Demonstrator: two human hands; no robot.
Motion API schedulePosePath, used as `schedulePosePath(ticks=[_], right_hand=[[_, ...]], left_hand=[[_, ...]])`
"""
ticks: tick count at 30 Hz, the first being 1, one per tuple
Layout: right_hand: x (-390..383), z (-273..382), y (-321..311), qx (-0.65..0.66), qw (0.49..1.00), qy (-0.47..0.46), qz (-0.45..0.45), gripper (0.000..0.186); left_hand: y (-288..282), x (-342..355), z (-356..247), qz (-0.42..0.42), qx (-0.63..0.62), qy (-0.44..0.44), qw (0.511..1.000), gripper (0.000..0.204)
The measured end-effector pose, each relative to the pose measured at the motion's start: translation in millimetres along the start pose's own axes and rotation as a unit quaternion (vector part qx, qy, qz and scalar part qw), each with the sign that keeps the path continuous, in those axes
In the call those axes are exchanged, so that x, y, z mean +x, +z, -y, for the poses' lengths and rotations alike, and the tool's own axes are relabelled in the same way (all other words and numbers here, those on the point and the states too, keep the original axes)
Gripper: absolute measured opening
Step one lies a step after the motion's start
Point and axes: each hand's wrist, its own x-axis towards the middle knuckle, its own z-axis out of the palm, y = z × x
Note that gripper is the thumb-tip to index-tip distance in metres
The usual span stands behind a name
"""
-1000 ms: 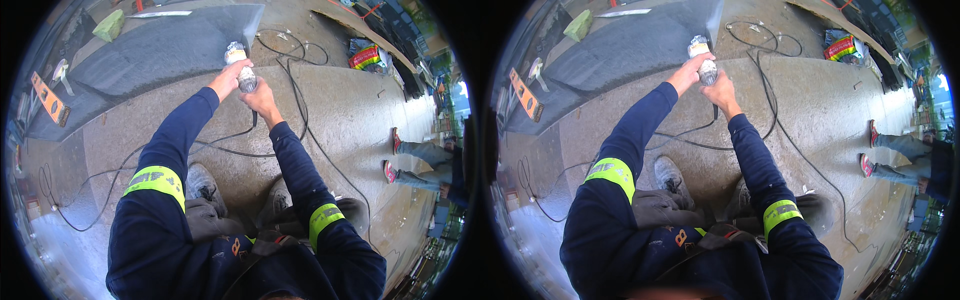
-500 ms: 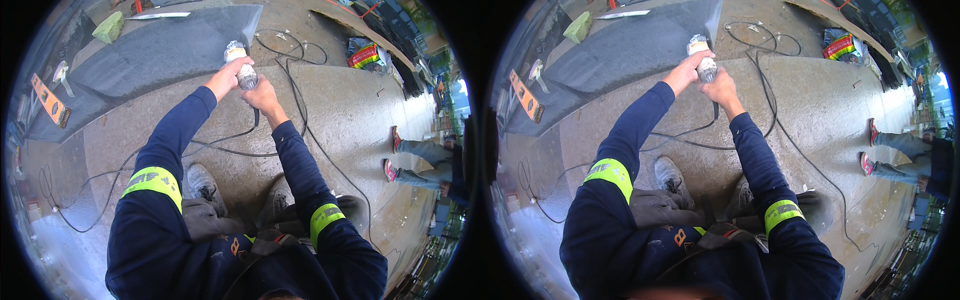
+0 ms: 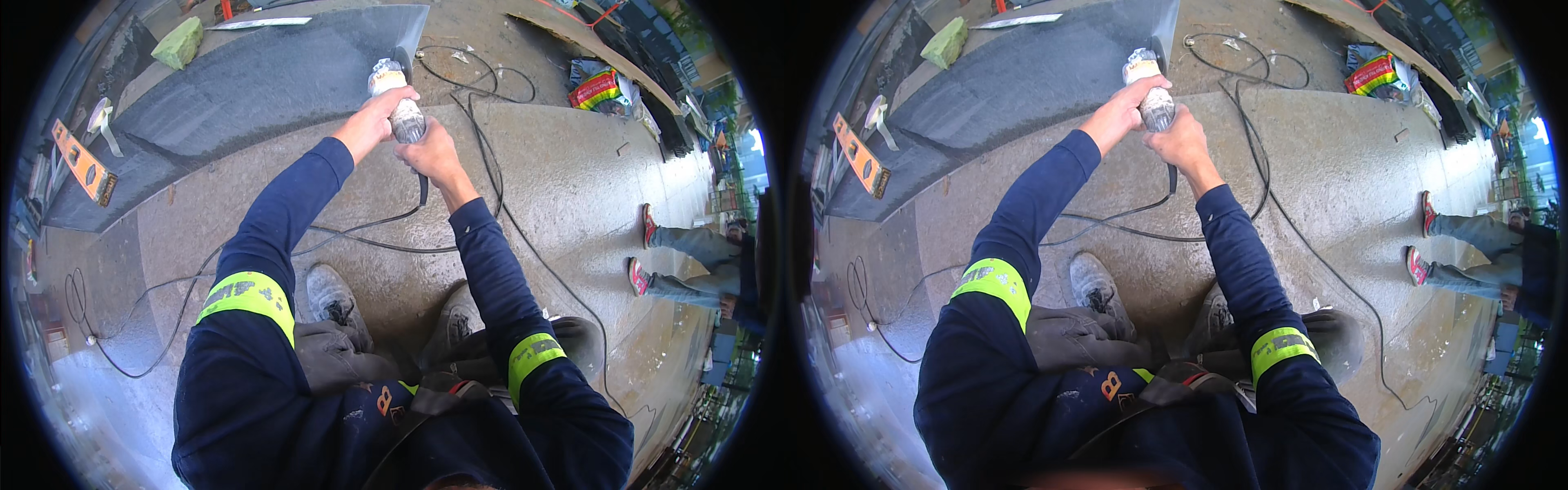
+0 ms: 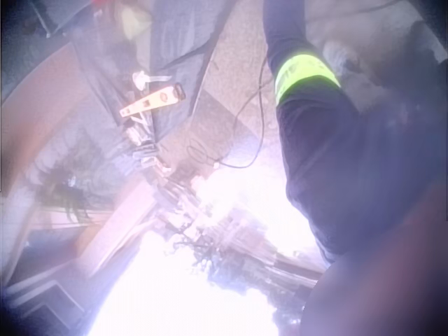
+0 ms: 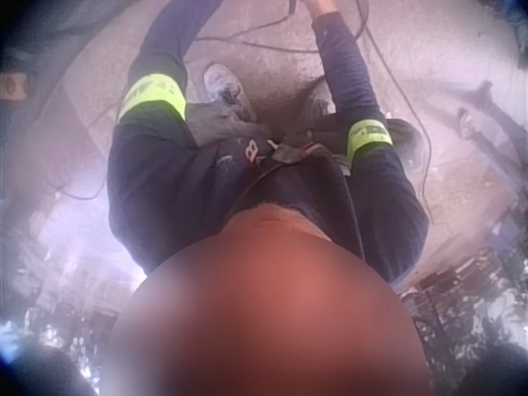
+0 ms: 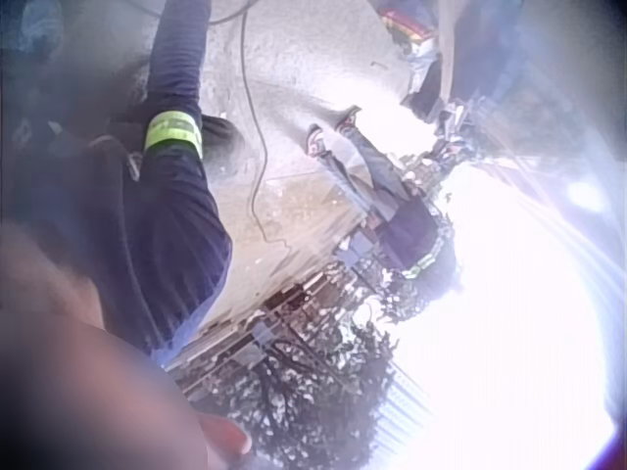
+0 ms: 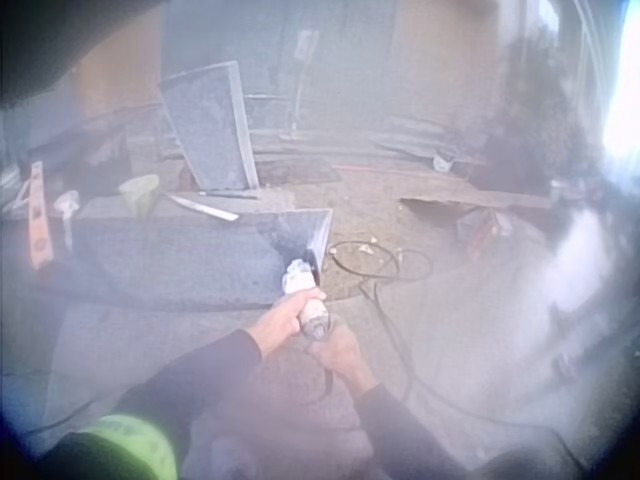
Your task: The person uses an angle grinder to grind the edge of a dark stone slab placed on the floor. The person remains kneeling and moves the grinder along the edge to smooth or shape it.
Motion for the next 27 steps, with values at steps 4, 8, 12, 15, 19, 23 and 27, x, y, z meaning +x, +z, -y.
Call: schedulePosePath(ticks=[4, 8, 12, 15, 19, 23, 27], right_hand=[[-2.2, 0.3, -0.7, 0.006, 1.0, -0.002, 0.002, 0.059], [-4.9, -0.4, -0.8, 0.005, 1.0, -0.001, 0.0, 0.06], [-4.9, -1.9, 6.5, -0.007, 1.0, -0.003, -0.011, 0.061], [-2.9, -4.9, 11.5, -0.005, 1.0, 0.01, -0.004, 0.061], [4.6, -9.2, 18.4, -0.02, 1.0, 0.015, -0.003, 0.061], [17.3, -14.2, 24.0, -0.032, 0.999, 0.019, 0.005, 0.06], [23.8, -20.8, 26.5, -0.022, 1.0, 0.008, 0.007, 0.059]], left_hand=[[-0.4, 0.2, 1.6, 0.016, -0.007, 0.015, 1.0, 0.03], [-2.1, 2.8, 4.4, 0.003, -0.009, 0.017, 1.0, 0.03], [-10.2, 11.2, 8.1, 0.012, -0.001, 0.015, 1.0, 0.03], [-16.9, 21.2, 12.3, -0.001, 0.004, 0.014, 1.0, 0.03], [-25.7, 31.3, 14.9, 0.011, 0.006, 0.007, 1.0, 0.03], [-27.0, 33.0, 12.2, 0.002, -0.012, 0.004, 1.0, 0.034], [-25.4, 26.6, 9.5, -0.006, -0.021, 0.004, 1.0, 0.038]])
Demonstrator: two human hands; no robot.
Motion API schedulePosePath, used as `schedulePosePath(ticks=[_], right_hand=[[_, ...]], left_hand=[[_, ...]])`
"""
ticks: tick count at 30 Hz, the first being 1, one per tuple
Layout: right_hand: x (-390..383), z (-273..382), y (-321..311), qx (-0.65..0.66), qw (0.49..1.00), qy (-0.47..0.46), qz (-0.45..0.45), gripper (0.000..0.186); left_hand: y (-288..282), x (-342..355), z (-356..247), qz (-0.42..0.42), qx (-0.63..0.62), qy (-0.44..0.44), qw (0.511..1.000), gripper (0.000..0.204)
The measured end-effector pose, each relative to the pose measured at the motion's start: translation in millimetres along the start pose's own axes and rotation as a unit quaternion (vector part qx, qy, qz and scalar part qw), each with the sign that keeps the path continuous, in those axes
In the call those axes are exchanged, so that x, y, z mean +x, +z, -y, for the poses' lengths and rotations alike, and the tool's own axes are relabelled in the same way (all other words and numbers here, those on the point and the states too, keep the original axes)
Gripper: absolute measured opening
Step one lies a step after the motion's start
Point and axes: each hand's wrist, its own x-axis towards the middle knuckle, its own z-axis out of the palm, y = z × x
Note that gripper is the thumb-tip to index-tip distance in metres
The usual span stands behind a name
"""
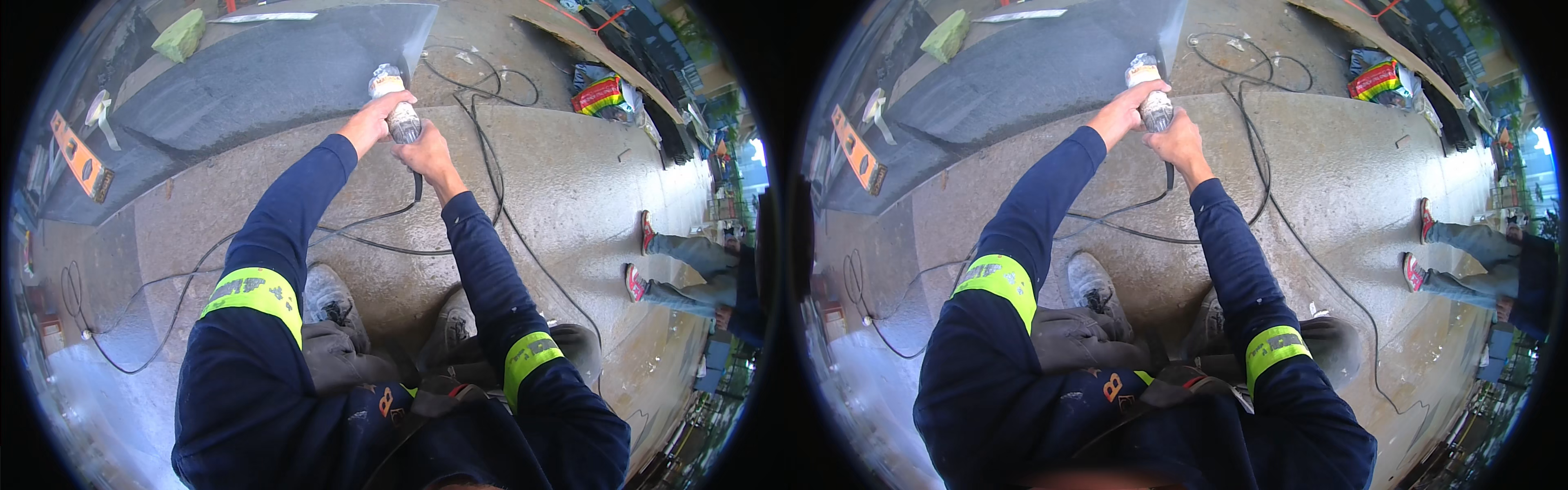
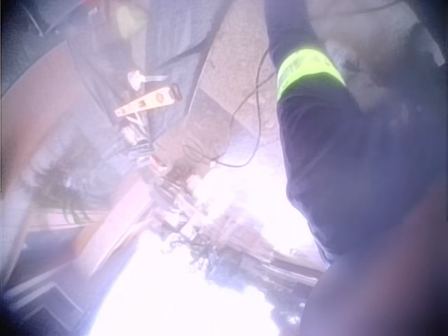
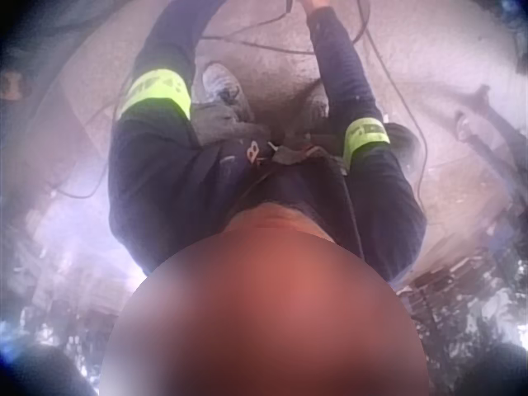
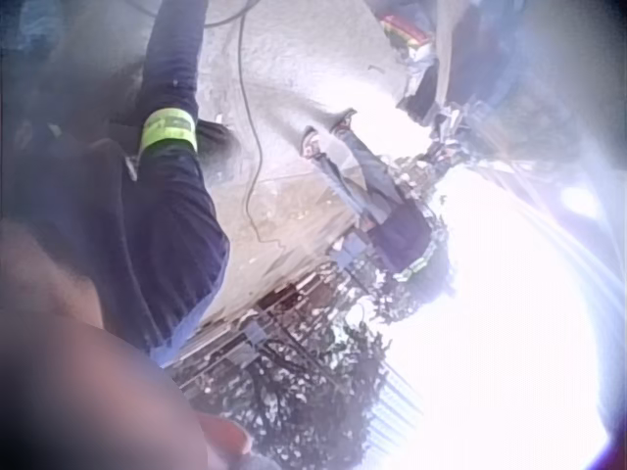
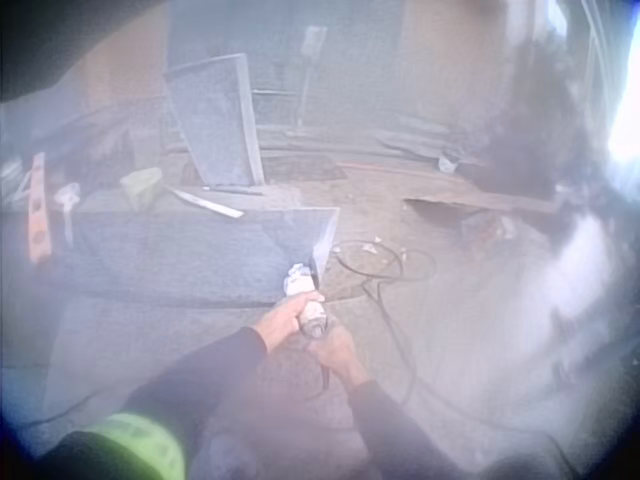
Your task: The person uses an angle grinder to grind the edge of a dark stone slab placed on the floor. The person remains kneeling and moves the grinder along the edge to smooth or shape it.
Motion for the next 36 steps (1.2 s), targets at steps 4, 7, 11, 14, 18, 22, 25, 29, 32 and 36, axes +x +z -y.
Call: schedulePosePath(ticks=[4, 7, 11, 14, 18, 22, 25, 29, 32, 36], right_hand=[[0.4, 2.2, -2.1, 0.002, 1.0, 0.003, 0.0, 0.057], [-8.0, 7.6, -7.4, 0.0, 1.0, -0.005, -0.004, 0.056], [-16.8, 15.7, -24.3, 0.007, 0.999, 0.025, 0.028, 0.069], [-21.8, 21.3, -31.1, 0.019, 0.998, 0.039, 0.043, 0.075], [-24.2, 23.6, -33.1, 0.03, 0.998, 0.036, 0.039, 0.074], [-25.2, 22.6, -34.3, 0.029, 0.999, 0.023, 0.036, 0.074], [-27.6, 23.8, -35.2, 0.019, 0.999, 0.023, 0.033, 0.074], [-30.6, 25.7, -38.1, 0.011, 0.999, 0.022, 0.031, 0.075], [-31.9, 23.3, -35.5, 0.016, 0.999, 0.026, 0.027, 0.075], [-28.7, 15.3, -20.7, -0.006, 1.0, -0.006, -0.013, 0.066]], left_hand=[[4.1, -5.9, -3.2, 0.011, -0.008, -0.01, 1.0, 0.035], [7.6, -11.2, -6.1, 0.019, 0.022, -0.015, 0.999, 0.033], [16.3, -23.1, -9.3, 0.021, 0.035, -0.007, 0.999, 0.033], [22.3, -34.3, -10.8, 0.029, 0.034, 0.007, 0.999, 0.033], [27.9, -41.4, -12.0, 0.023, 0.032, 0.018, 0.999, 0.032], [29.4, -39.3, -12.3, 0.019, 0.025, 0.007, 0.999, 0.032], [29.3, -37.6, -10.7, 0.021, 0.023, 0.013, 0.999, 0.032], [29.4, -36.2, -8.8, 0.025, 0.008, 0.019, 0.999, 0.031], [26.2, -34.3, -7.3, 0.013, 0.02, 0.017, 1.0, 0.032], [17.0, -26.3, -0.9, 0.014, 0.013, 0.028, 0.999, 0.033]])
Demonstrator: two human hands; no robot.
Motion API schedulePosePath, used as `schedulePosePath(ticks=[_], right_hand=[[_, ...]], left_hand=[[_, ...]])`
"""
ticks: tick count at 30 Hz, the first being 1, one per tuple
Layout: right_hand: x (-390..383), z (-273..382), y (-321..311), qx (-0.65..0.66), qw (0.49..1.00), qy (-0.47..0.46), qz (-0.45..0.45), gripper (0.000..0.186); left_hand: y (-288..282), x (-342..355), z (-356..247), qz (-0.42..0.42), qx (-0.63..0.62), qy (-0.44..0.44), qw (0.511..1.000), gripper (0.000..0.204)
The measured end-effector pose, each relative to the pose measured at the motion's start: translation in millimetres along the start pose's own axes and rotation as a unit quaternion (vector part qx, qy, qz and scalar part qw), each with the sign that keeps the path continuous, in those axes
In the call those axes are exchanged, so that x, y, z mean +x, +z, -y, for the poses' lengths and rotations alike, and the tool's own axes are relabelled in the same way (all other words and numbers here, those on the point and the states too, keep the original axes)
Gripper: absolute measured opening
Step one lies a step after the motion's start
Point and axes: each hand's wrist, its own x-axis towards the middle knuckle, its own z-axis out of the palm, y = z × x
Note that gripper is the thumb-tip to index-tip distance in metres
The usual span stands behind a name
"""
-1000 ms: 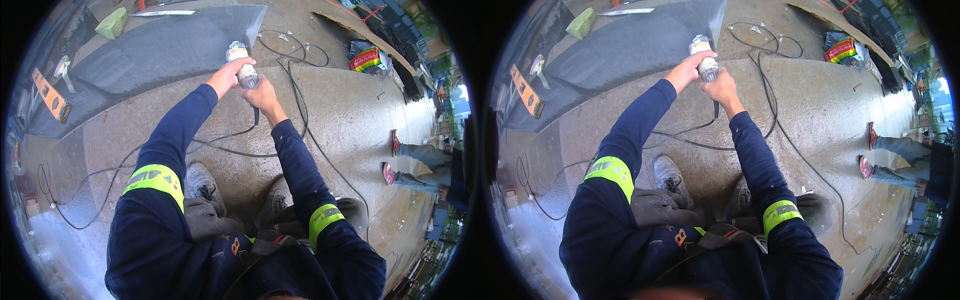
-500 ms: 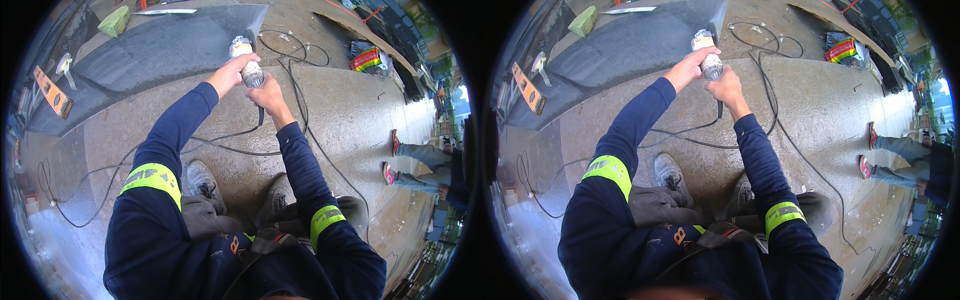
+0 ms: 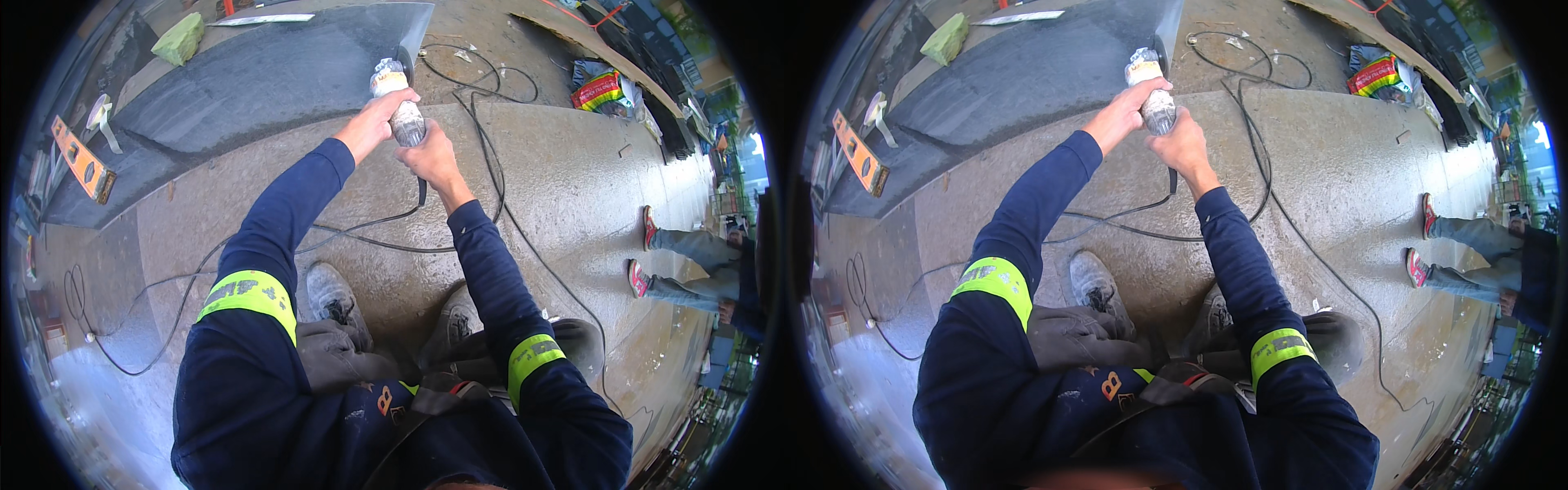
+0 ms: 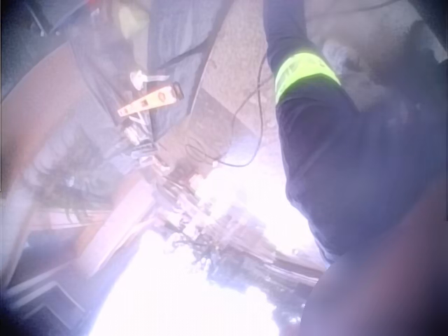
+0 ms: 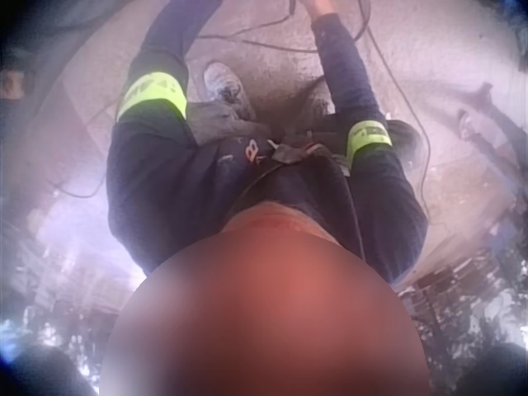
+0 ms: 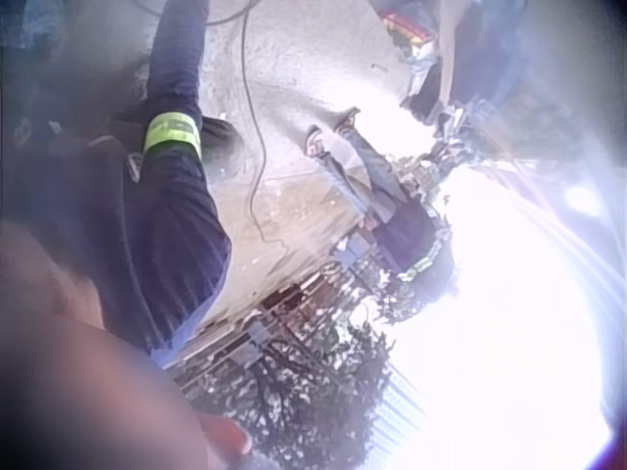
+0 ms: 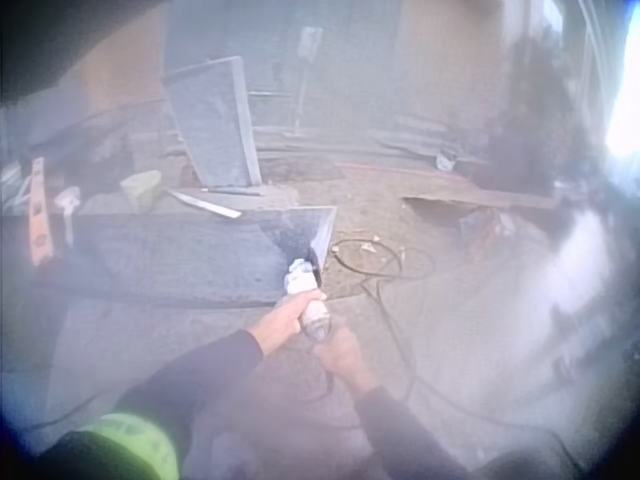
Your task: The person uses an angle grinder to grind the edge of a dark stone slab placed on the floor. The person remains kneeling and moves the grinder along the edge to smooth or shape it.
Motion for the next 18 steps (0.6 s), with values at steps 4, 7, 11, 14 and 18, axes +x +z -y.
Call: schedulePosePath(ticks=[4, 7, 11, 14, 18], right_hand=[[7.3, -11.2, 12.6, -0.018, 1.0, -0.008, -0.008, 0.069], [17.6, -15.0, 20.0, -0.008, 1.0, 0.001, 0.007, 0.069], [24.2, -19.3, 24.4, -0.011, 1.0, 0.003, 0.006, 0.066], [25.7, -18.9, 22.9, -0.003, 1.0, -0.001, 0.01, 0.063], [22.5, -9.8, 15.3, -0.007, 1.0, 0.002, 0.012, 0.062]], left_hand=[[-9.8, 14.2, 8.5, -0.005, -0.005, -0.003, 1.0, 0.032], [-17.1, 25.9, 11.0, -0.012, -0.017, -0.001, 1.0, 0.031], [-21.9, 35.5, 11.3, -0.001, -0.026, -0.007, 1.0, 0.031], [-21.9, 33.9, 9.6, 0.001, -0.032, -0.019, 0.999, 0.03], [-16.1, 26.0, 2.6, 0.004, -0.036, -0.029, 0.999, 0.03]])
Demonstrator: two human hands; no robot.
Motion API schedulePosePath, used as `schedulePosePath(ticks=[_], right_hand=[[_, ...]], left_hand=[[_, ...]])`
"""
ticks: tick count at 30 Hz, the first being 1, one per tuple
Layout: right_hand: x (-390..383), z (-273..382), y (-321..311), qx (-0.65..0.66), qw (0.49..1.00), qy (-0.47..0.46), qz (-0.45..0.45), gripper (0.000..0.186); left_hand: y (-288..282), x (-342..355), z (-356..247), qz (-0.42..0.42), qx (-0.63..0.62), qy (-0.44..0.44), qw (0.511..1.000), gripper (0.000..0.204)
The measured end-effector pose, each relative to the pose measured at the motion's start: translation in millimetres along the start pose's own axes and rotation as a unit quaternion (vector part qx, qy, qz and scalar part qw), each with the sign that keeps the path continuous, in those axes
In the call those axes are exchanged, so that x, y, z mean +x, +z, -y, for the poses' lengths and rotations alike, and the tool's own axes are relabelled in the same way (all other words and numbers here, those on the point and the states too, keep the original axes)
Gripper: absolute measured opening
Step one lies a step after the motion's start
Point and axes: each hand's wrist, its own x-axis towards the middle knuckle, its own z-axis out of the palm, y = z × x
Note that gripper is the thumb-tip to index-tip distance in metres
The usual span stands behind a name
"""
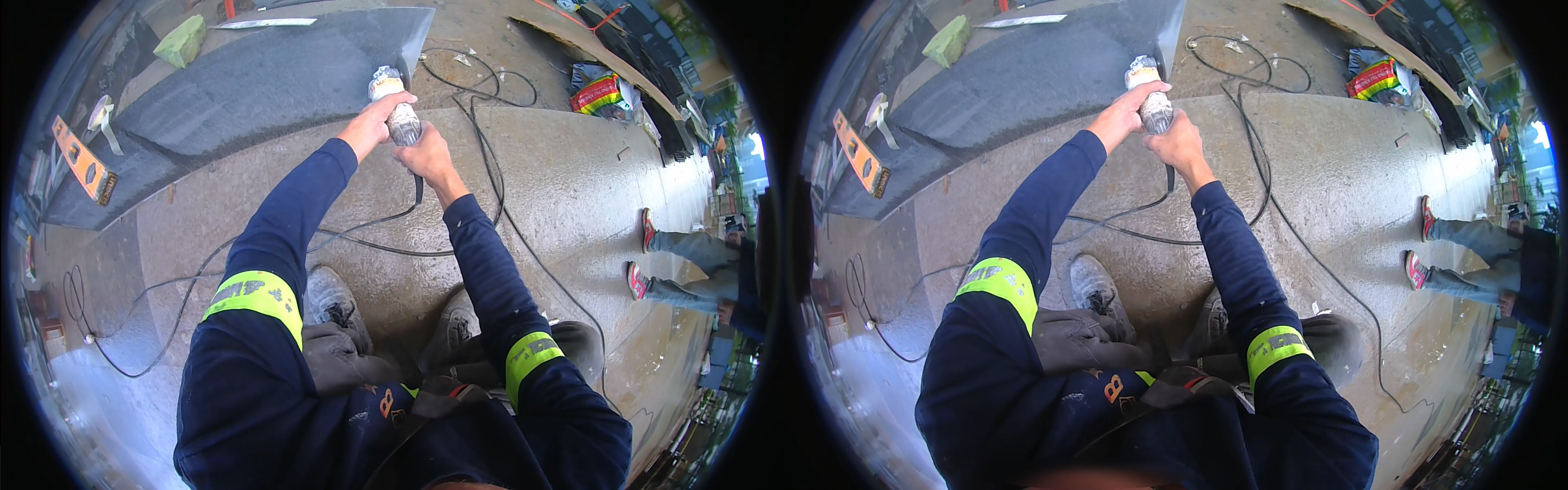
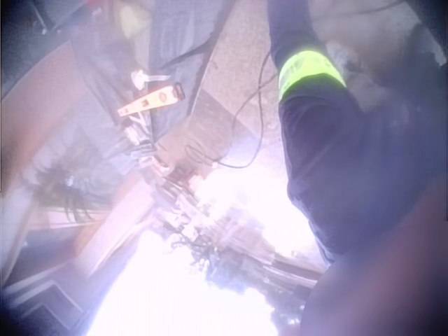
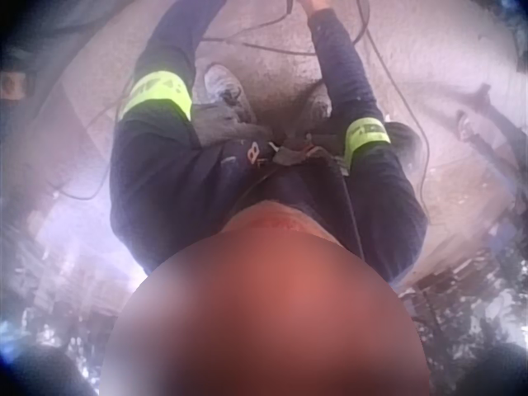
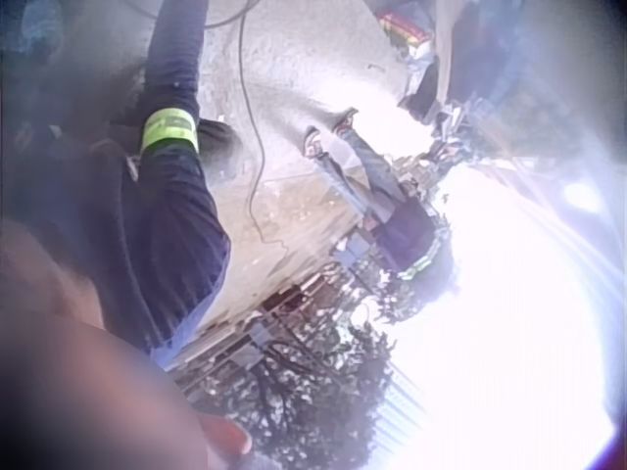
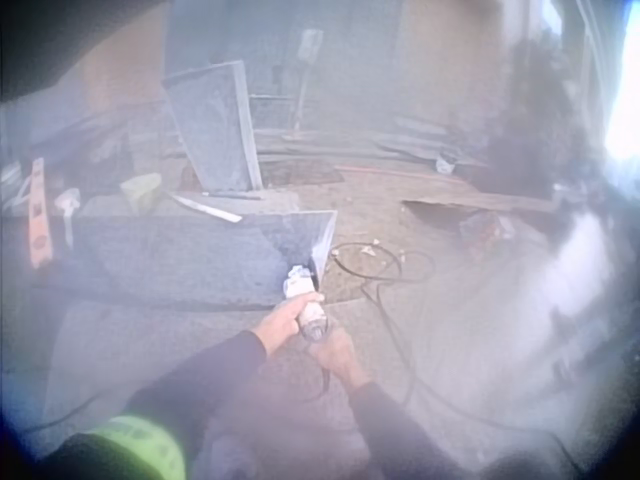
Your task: The person uses an angle grinder to grind the edge of a dark stone slab placed on the floor. The person remains kneeling and moves the grinder along the edge to smooth or shape it.
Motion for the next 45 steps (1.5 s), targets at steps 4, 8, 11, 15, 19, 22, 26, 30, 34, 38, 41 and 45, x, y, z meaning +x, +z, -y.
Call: schedulePosePath(ticks=[4, 8, 11, 15, 19, 22, 26, 30, 34, 38, 41, 45], right_hand=[[-11.6, 9.6, -11.3, 0.004, 1.0, 0.005, -0.006, 0.062], [-19.6, 15.6, -20.0, 0.004, 1.0, 0.001, -0.015, 0.062], [-21.1, 18.4, -22.7, 0.01, 1.0, -0.004, -0.012, 0.063], [-22.7, 19.4, -25.1, 0.02, 1.0, -0.003, -0.006, 0.063], [-23.8, 20.4, -26.8, 0.01, 1.0, -0.009, -0.013, 0.062], [-26.0, 20.9, -29.3, 0.007, 1.0, -0.007, -0.012, 0.062], [-29.7, 22.0, -32.3, 0.01, 1.0, -0.007, -0.012, 0.064], [-33.4, 21.3, -33.1, 0.015, 1.0, -0.016, -0.017, 0.068], [-32.1, 16.2, -29.0, 0.006, 1.0, -0.013, -0.019, 0.072], [-27.3, 6.7, -17.6, 0.014, 1.0, -0.003, -0.015, 0.071], [-20.7, 0.3, -8.4, 0.007, 1.0, -0.003, -0.013, 0.069], [-9.5, -4.6, 0.2, 0.001, 1.0, 0.01, -0.003, 0.067]], left_hand=[[7.4, -9.9, -7.7, 0.024, 0.025, -0.02, 0.999, 0.031], [16.3, -18.3, -10.6, 0.015, 0.022, -0.024, 0.999, 0.032], [21.0, -24.4, -10.6, 0.021, 0.013, -0.009, 1.0, 0.032], [25.1, -29.6, -10.1, 0.014, -0.002, 0.003, 1.0, 0.032], [25.2, -32.3, -9.0, 0.027, -0.008, 0.015, 0.999, 0.032], [25.7, -31.3, -7.7, 0.026, -0.011, 0.018, 0.999, 0.032], [27.5, -28.3, -5.9, 0.018, -0.017, 0.018, 1.0, 0.033], [27.8, -27.6, -4.4, 0.013, -0.012, 0.027, 0.999, 0.034], [24.2, -27.5, -1.8, 0.011, 0.02, 0.045, 0.999, 0.033], [17.1, -20.9, 3.4, -0.012, 0.037, 0.034, 0.999, 0.032], [9.2, -12.1, 7.5, -0.004, 0.034, 0.037, 0.999, 0.032], [-1.5, -0.4, 10.0, -0.013, 0.027, 0.04, 0.999, 0.032]])
